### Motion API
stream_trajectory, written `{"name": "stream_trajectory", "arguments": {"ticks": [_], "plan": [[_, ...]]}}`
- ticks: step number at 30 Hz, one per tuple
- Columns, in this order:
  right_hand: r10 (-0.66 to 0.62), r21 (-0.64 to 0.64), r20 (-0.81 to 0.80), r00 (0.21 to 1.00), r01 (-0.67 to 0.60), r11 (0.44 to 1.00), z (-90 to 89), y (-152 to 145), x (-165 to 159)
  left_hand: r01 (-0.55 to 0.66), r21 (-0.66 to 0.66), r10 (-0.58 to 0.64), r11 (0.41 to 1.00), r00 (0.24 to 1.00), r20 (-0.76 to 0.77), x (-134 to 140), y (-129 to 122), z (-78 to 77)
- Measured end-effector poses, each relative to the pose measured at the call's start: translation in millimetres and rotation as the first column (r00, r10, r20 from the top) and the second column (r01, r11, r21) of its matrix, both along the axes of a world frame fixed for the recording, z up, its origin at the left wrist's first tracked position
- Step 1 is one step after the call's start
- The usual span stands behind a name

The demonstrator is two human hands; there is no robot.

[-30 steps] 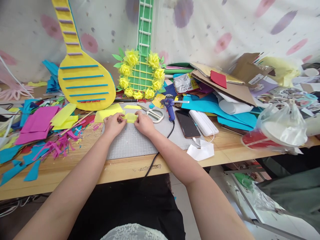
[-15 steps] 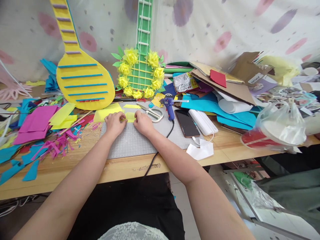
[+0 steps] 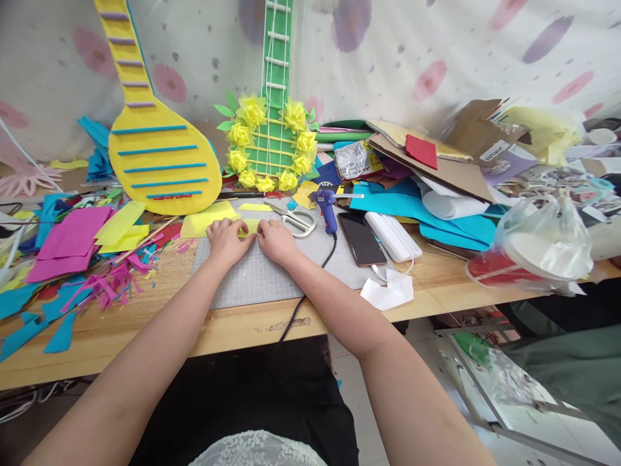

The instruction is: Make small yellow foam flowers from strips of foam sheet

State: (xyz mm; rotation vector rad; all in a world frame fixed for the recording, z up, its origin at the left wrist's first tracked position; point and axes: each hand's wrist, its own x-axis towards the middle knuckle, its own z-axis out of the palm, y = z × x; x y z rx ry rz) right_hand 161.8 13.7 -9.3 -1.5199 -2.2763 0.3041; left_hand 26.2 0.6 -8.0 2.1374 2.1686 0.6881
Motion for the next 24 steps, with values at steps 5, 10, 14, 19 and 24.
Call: {"name": "stream_trajectory", "arguments": {"ticks": [5,10,14,19,24], "plan": [[0.0,0.011,0.025,1.0,-0.001,1.0,-0.5,-0.6,-0.2,-0.021,-0.044,0.022,0.999,1.0,0.019,-1.9,-0.1,1.2],[0.01,-0.003,0.025,1.0,-0.009,1.0,0.6,-0.3,0.1,-0.026,-0.083,0.03,0.996,0.999,0.041,-5.5,0.7,2.1],[0.027,0.001,0.012,1.0,-0.027,1.0,-1.7,1.9,1.0,-0.037,-0.112,0.043,0.993,0.998,0.054,-6.4,0.5,3.7],[0.032,-0.006,0.023,0.999,-0.032,0.999,-2.5,2.5,1.3,-0.042,-0.139,0.053,0.989,0.996,0.075,-8.1,1.2,3.6],[0.038,-0.013,0.045,0.998,-0.037,0.999,-0.8,1.0,1.2,-0.036,-0.139,0.047,0.99,0.996,0.081,-8.5,2.5,2.3]]}}
